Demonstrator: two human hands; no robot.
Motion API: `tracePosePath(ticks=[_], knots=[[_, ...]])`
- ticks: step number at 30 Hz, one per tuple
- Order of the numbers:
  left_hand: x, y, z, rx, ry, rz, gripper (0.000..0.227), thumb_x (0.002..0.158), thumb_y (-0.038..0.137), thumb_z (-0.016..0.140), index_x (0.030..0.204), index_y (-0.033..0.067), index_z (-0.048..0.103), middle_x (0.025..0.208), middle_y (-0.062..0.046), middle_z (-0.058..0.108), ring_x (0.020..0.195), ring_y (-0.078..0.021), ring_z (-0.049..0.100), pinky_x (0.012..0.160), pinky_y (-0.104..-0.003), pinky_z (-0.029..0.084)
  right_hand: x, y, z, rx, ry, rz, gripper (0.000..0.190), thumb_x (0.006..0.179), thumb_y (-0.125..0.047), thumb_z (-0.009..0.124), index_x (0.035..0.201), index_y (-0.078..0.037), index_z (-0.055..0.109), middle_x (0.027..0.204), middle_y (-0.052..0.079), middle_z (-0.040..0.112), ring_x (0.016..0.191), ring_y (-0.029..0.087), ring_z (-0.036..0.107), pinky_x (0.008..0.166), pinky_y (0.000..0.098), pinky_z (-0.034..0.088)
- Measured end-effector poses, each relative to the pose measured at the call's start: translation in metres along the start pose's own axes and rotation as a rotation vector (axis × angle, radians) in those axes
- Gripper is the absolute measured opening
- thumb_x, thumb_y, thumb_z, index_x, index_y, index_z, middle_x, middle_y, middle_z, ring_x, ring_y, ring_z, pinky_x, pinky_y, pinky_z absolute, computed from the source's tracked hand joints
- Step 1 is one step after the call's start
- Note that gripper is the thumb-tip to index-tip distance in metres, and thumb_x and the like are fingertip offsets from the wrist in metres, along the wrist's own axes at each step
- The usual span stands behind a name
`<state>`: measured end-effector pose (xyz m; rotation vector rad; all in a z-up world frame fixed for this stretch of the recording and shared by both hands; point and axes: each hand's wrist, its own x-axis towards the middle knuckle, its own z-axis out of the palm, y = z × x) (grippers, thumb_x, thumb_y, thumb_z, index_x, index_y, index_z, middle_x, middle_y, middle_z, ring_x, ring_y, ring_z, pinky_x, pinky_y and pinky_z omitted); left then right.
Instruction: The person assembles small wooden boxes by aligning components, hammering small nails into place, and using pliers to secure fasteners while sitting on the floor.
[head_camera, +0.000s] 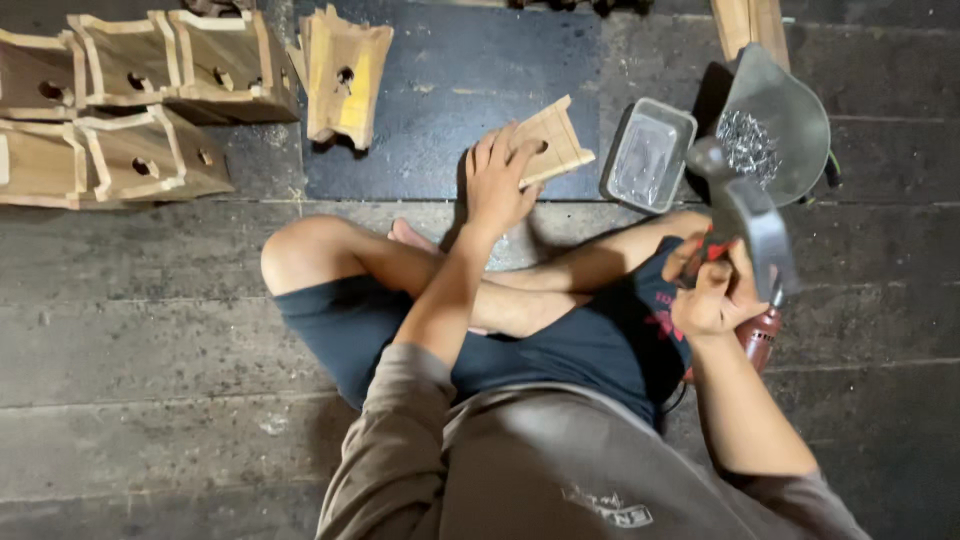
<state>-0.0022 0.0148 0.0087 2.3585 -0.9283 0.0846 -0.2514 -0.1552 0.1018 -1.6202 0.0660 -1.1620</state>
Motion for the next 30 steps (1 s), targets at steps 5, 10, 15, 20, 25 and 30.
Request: tracePosePath(ticks=[5,10,15,20,25,30], knots=[[-0.011,0.008,-0.018,-0.055,0.041,0.039,0.051,0.079,0.027,0.087,0.127,0.026,0.07,0.16,-0.009,0.036,0.146,-0.0389,0.031,0.116,-0.064,0.023,0.022,-0.021,0.028,-0.67,-0.315,-0.062,0.019,0.095,-0.008,0.074,0.111,0.002,0.074,0.076,0.013,0.069,0.07,0.035,0.069,0.066,0.045,0.055],[-0.001,-0.004,0.006,-0.098,0.201,0.255,0.021,0.093,0.03,0.073,0.114,0.0239,0.073,0.156,-0.011,0.043,0.143,-0.0426,0.035,0.114,-0.062,0.025,0.0,0.001,0.05,-1.053,-0.54,0.023,0.022,0.091,-0.023,0.074,0.113,-0.018,0.076,0.085,0.011,0.075,0.077,0.033,0.073,0.066,0.0455,0.058],[-0.005,-0.034,0.027,-0.026,0.346,0.219,0.017,0.092,0.042,0.076,0.089,0.0255,0.072,0.143,-0.005,0.058,0.139,-0.0512,0.04,0.111,-0.063,0.029,-0.005,0.02,0.056,-1.017,-0.581,-0.029,0.029,0.093,-0.049,0.067,0.102,-0.022,0.073,0.093,0.005,0.069,0.088,0.028,0.064,0.078,0.0432,0.046],[-0.003,-0.026,0.025,-0.062,0.3,0.149,0.025,0.073,0.033,0.089,0.09,0.0265,0.072,0.128,-0.001,0.059,0.136,-0.0486,0.044,0.111,-0.062,0.032,0.012,0.04,-0.092,-1.017,-0.102,0.262,0.014,0.098,-0.023,0.065,0.101,-0.017,0.077,0.094,0.01,0.074,0.094,0.034,0.07,0.082,0.0438,0.054],[-0.002,-0.017,0.021,-0.063,0.243,0.112,0.032,0.067,0.026,0.091,0.092,0.0272,0.07,0.12,0.0,0.057,0.134,-0.0449,0.046,0.111,-0.062,0.034,-0.031,0.093,-0.211,-1.257,-0.288,0.721,0.028,0.094,-0.028,0.077,0.113,-0.008,0.074,0.1,0.021,0.072,0.1,0.044,0.07,0.085,0.053,0.055],[0.0,-0.019,0.019,-0.131,0.161,0.118,0.032,0.067,0.025,0.092,0.091,0.0263,0.07,0.122,0.002,0.055,0.134,-0.0424,0.045,0.113,-0.059,0.033,-0.056,0.09,-0.187,-1.311,-0.6,0.811,0.04,0.092,-0.025,0.071,0.129,-0.011,0.066,0.125,0.022,0.06,0.116,0.048,0.061,0.096,0.0547,0.053]])
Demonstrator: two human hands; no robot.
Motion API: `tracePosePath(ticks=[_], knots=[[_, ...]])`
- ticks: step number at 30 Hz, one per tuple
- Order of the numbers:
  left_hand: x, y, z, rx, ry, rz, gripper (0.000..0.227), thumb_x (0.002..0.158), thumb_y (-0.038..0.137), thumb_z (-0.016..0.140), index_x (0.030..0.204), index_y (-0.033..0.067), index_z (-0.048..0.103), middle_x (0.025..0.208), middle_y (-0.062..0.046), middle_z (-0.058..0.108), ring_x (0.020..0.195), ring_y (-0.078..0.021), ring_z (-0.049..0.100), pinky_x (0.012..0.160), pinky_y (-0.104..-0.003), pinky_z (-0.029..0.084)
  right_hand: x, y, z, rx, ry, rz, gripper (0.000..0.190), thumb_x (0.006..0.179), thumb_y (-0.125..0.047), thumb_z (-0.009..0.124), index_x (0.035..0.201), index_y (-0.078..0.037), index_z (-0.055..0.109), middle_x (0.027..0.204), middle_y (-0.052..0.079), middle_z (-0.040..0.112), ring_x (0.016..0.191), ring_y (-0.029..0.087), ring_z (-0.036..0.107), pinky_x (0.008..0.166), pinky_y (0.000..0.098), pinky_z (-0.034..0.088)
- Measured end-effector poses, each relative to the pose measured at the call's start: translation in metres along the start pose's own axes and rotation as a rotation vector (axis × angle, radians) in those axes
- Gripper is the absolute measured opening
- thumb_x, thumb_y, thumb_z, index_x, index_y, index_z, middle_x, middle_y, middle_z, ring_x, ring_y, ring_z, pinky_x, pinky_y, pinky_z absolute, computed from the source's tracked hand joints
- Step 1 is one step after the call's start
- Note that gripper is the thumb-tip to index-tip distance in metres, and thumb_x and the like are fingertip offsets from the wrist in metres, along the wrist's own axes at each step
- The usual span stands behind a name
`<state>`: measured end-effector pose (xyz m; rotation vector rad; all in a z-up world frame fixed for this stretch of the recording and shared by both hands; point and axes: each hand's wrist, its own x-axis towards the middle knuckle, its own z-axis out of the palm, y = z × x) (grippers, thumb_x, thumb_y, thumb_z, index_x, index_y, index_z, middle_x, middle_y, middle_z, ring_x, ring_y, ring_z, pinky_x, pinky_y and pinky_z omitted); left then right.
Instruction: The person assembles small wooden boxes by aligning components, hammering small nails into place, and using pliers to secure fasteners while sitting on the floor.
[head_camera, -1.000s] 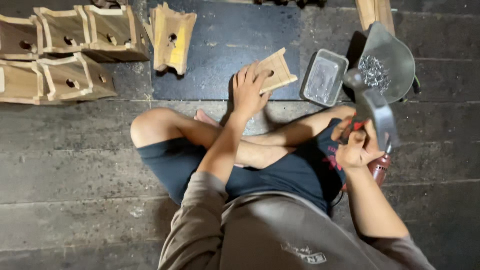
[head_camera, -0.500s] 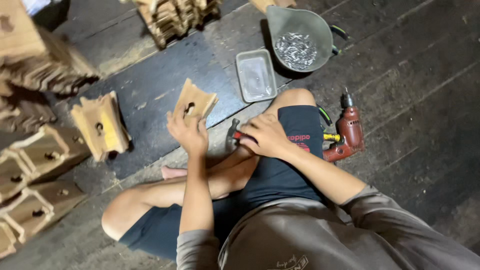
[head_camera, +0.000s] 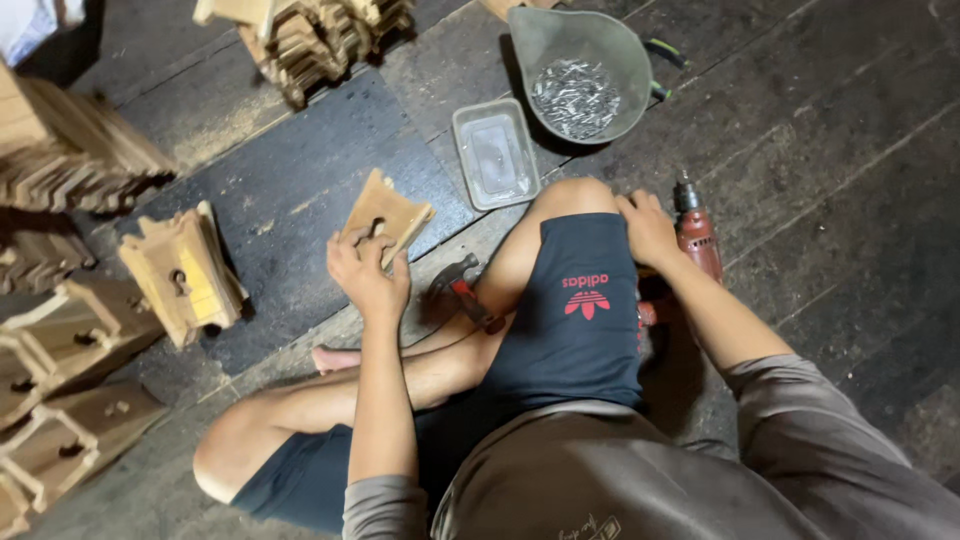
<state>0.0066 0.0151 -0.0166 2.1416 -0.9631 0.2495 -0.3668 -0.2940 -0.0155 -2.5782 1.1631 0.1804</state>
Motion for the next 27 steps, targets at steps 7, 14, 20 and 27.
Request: tracePosePath(ticks=[7,14,20,27], knots=[[0.005,0.006,-0.006,-0.107,0.033,-0.006,0.037,0.062,0.02,0.095,0.085,0.019,0.066,0.121,-0.006,0.054,0.126,-0.0435,0.053,0.107,-0.056,0.041,-0.046,-0.006,0.017,-0.337,0.365,-0.111,0.039,0.106,-0.013,0.055,0.145,-0.015,0.058,0.137,0.022,0.06,0.139,0.038,0.049,0.109,0.0512,0.039],[-0.002,0.005,-0.003,-0.07,0.105,-0.142,0.086,0.053,0.035,0.101,0.128,0.0191,0.062,0.142,-0.021,0.045,0.128,-0.0463,0.054,0.111,-0.057,0.044,-0.116,0.061,0.102,-0.415,0.082,-0.142,0.04,0.095,-0.035,0.056,0.13,-0.018,0.065,0.14,0.007,0.058,0.138,0.026,0.044,0.107,0.0459,0.038],[0.003,0.013,-0.014,-0.136,0.023,-0.137,0.083,0.053,0.029,0.1,0.128,0.0179,0.065,0.134,-0.019,0.057,0.126,-0.0445,0.054,0.111,-0.055,0.04,-0.081,0.051,0.051,-0.28,0.141,0.055,0.04,0.091,-0.045,0.07,0.126,-0.025,0.068,0.113,0.002,0.065,0.116,0.023,0.061,0.095,0.0385,0.049],[0.017,0.013,-0.023,-0.186,-0.067,-0.156,0.083,0.051,0.017,0.1,0.125,0.0154,0.062,0.131,-0.015,0.056,0.128,-0.04,0.053,0.111,-0.052,0.04,-0.005,0.016,-0.002,0.036,0.238,-0.232,0.018,0.082,-0.018,0.077,0.099,-0.014,0.07,0.092,0.009,0.066,0.097,0.033,0.07,0.091,0.0421,0.052]])
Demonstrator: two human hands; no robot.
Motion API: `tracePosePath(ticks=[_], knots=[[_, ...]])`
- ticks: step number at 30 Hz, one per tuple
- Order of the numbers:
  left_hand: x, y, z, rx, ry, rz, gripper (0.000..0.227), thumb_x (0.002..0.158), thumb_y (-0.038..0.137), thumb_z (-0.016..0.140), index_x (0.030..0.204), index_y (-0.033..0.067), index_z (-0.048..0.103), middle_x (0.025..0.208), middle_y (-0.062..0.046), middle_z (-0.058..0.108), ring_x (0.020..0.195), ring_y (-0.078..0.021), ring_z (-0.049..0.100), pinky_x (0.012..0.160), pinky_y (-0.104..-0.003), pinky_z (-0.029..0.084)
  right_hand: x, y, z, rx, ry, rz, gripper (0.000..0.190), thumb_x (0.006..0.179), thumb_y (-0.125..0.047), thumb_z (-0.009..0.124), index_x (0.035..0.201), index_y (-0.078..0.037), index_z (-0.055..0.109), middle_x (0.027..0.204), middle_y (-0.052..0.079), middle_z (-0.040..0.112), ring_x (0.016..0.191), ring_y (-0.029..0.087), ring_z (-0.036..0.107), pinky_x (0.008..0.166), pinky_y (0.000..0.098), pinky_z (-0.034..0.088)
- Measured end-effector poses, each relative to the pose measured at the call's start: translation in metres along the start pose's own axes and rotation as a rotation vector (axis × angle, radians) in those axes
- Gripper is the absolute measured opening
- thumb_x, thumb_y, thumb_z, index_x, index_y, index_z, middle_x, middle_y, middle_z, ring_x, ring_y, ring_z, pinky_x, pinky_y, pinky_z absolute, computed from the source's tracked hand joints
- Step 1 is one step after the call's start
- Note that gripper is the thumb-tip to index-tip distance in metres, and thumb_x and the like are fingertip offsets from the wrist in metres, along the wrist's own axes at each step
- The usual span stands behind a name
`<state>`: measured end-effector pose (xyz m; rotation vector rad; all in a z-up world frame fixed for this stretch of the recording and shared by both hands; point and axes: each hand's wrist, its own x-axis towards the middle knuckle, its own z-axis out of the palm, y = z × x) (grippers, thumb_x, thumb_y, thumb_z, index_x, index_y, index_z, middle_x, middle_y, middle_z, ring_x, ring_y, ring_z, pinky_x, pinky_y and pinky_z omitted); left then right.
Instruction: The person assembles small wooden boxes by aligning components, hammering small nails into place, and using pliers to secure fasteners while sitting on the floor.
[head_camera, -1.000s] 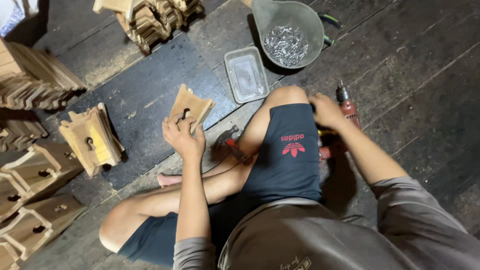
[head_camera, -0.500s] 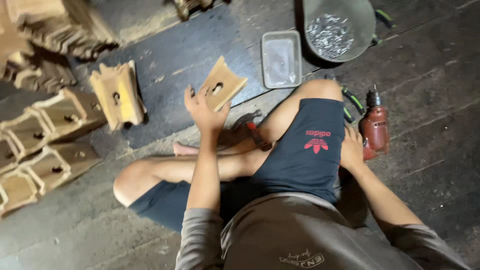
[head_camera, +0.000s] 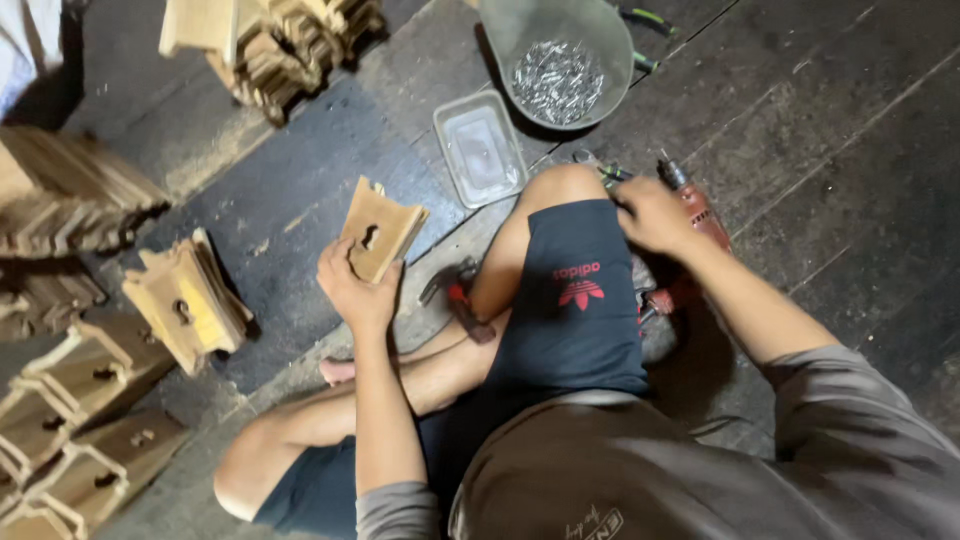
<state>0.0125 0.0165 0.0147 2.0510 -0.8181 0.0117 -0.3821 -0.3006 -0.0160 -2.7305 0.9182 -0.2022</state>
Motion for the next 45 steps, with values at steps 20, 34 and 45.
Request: tracePosePath(ticks=[20,34,45], knots=[[-0.012,-0.009,0.013,-0.036,0.066,-0.013,0.085,0.054,0.016,0.099,0.131,0.0124,0.062,0.145,-0.025,0.042,0.138,-0.0518,0.042,0.117,-0.059,0.033,-0.097,0.028,0.081,-0.348,0.006,-0.043,0.046,0.087,-0.041,0.067,0.125,-0.014,0.066,0.126,0.013,0.062,0.13,0.033,0.051,0.101,0.0476,0.04],[-0.009,-0.036,0.045,-0.42,0.276,-0.399,0.059,0.097,0.031,0.068,0.143,-0.0008,0.05,0.144,-0.019,0.055,0.136,-0.0296,0.052,0.118,-0.039,0.036,-0.056,-0.024,-0.094,0.427,0.017,0.323,0.019,0.121,-0.023,0.046,0.107,-0.011,0.051,0.097,0.004,0.057,0.091,0.018,0.049,0.084,0.0373,0.039],[0.007,-0.061,0.058,-0.497,0.361,-0.351,0.024,0.085,0.013,0.075,0.108,0.0199,0.075,0.107,-0.006,0.074,0.11,-0.0257,0.07,0.104,-0.038,0.05,0.124,-0.24,-0.076,0.158,-0.58,-0.069,0.028,0.111,-0.04,0.048,0.115,-0.017,0.062,0.096,0.014,0.076,0.1,0.041,0.072,0.083,0.0545,0.054]])
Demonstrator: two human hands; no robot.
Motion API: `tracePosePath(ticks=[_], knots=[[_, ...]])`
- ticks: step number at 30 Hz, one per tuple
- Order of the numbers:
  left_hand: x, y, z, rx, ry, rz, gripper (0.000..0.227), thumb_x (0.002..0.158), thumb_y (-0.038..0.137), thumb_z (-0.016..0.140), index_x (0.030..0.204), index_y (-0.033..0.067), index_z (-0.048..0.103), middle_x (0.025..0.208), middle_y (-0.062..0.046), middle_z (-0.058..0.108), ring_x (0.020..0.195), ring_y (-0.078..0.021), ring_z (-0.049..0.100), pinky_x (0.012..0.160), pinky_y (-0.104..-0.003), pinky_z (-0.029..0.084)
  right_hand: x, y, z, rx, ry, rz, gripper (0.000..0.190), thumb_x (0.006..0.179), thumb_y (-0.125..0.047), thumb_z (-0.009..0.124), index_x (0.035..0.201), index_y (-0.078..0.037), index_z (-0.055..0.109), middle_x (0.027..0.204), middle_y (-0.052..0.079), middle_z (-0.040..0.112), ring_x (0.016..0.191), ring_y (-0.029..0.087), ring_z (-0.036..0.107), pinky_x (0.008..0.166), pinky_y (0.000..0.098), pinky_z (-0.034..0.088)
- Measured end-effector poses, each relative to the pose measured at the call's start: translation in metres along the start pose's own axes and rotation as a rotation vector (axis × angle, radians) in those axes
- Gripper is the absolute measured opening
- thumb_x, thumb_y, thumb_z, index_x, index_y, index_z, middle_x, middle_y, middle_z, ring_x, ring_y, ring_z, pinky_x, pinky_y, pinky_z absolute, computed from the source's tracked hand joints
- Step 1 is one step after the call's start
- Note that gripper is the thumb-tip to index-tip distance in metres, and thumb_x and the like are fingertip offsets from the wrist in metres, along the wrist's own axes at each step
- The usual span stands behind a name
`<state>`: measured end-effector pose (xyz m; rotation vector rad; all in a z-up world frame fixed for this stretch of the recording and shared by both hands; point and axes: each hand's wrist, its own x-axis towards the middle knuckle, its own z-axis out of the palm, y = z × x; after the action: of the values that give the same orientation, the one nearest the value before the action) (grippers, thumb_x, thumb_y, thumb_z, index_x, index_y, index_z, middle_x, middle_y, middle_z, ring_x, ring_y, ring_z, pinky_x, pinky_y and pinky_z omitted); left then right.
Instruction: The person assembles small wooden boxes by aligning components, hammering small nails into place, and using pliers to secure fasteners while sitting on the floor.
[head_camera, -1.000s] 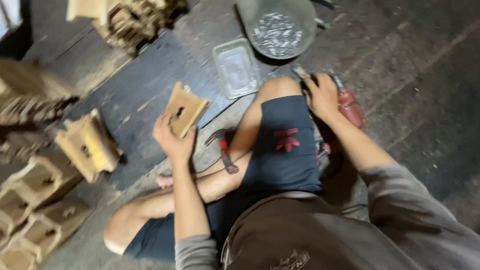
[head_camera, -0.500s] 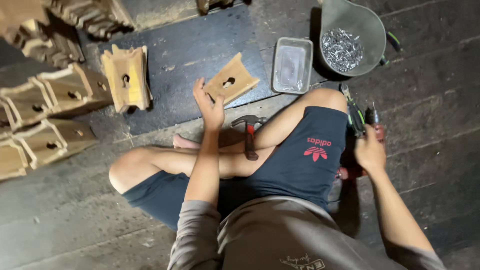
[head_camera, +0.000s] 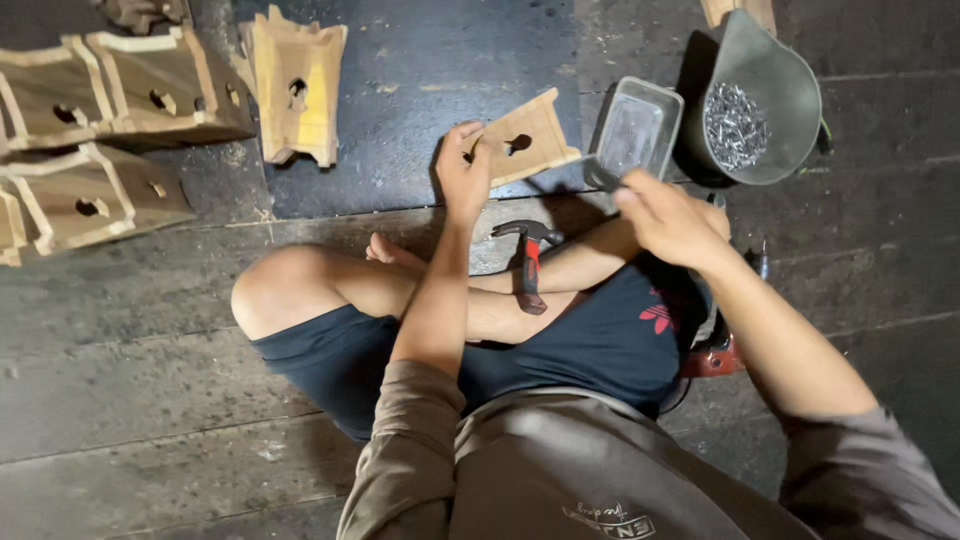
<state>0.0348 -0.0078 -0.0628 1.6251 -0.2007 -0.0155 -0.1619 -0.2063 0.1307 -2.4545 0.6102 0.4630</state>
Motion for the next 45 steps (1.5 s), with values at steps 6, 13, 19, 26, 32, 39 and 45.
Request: tracePosePath(ticks=[6,13,19,26,32,39,45], knots=[[0.0,0.008,0.004,-0.016,0.058,-0.035,0.01,0.095,0.025,0.07,0.1,0.0188,0.076,0.093,-0.007,0.076,0.097,-0.0301,0.073,0.09,-0.041,0.054,0.061,-0.095,-0.02,-0.26,-0.232,0.098,0.04,0.108,-0.045,0.044,0.096,-0.016,0.068,0.087,0.018,0.075,0.101,0.046,0.072,0.086,0.0565,0.053],[-0.001,-0.001,0.008,0.086,0.052,0.036,0.01,0.095,0.031,0.07,0.098,0.0227,0.075,0.093,-0.001,0.076,0.092,-0.0256,0.074,0.088,-0.039,0.055,0.087,-0.126,-0.036,-0.472,-0.463,0.129,0.051,0.107,-0.052,0.04,0.096,-0.013,0.07,0.104,0.022,0.078,0.118,0.049,0.066,0.102,0.0599,0.049],[-0.002,0.012,0.007,0.157,0.01,-0.074,0.011,0.098,0.035,0.066,0.106,0.0279,0.07,0.103,0.004,0.073,0.106,-0.021,0.069,0.109,-0.044,0.039,0.105,-0.141,-0.032,-0.57,-0.584,0.203,0.058,0.104,-0.055,0.036,0.105,-0.013,0.075,0.111,0.026,0.076,0.121,0.047,0.066,0.103,0.0584,0.049],[-0.006,0.015,0.005,0.169,-0.027,-0.126,0.012,0.099,0.035,0.064,0.107,0.0278,0.068,0.103,0.005,0.07,0.107,-0.0181,0.068,0.114,-0.044,0.034,0.105,-0.153,-0.035,-0.618,-0.625,0.231,0.066,0.103,-0.058,0.032,0.111,-0.01,0.078,0.117,0.028,0.075,0.122,0.048,0.065,0.103,0.0597,0.048],[-0.005,0.016,0.004,0.138,-0.047,-0.124,0.012,0.1,0.034,0.062,0.108,0.0273,0.066,0.102,0.002,0.066,0.104,-0.0217,0.067,0.11,-0.047,0.038,0.113,-0.154,-0.034,-0.717,-0.633,0.264,0.067,0.102,-0.061,0.031,0.117,-0.016,0.078,0.123,0.024,0.075,0.126,0.043,0.064,0.105,0.0556,0.049],[-0.004,0.022,0.004,0.102,-0.02,-0.127,0.011,0.1,0.031,0.063,0.107,0.0244,0.065,0.1,0.0,0.063,0.102,-0.0254,0.066,0.108,-0.048,0.038,0.111,-0.175,-0.028,-0.808,-0.642,0.283,0.075,0.104,-0.063,0.026,0.126,-0.011,0.076,0.128,0.025,0.074,0.127,0.043,0.065,0.108,0.0546,0.047],[-0.006,0.017,0.01,0.105,0.007,-0.114,0.009,0.098,0.031,0.064,0.104,0.0248,0.065,0.099,0.002,0.061,0.1,-0.0242,0.065,0.106,-0.046,0.039,0.112,-0.161,-0.012,-0.729,-0.602,0.326,0.067,0.103,-0.058,0.032,0.12,-0.013,0.078,0.119,0.024,0.076,0.121,0.045,0.067,0.102,0.0583,0.05]])
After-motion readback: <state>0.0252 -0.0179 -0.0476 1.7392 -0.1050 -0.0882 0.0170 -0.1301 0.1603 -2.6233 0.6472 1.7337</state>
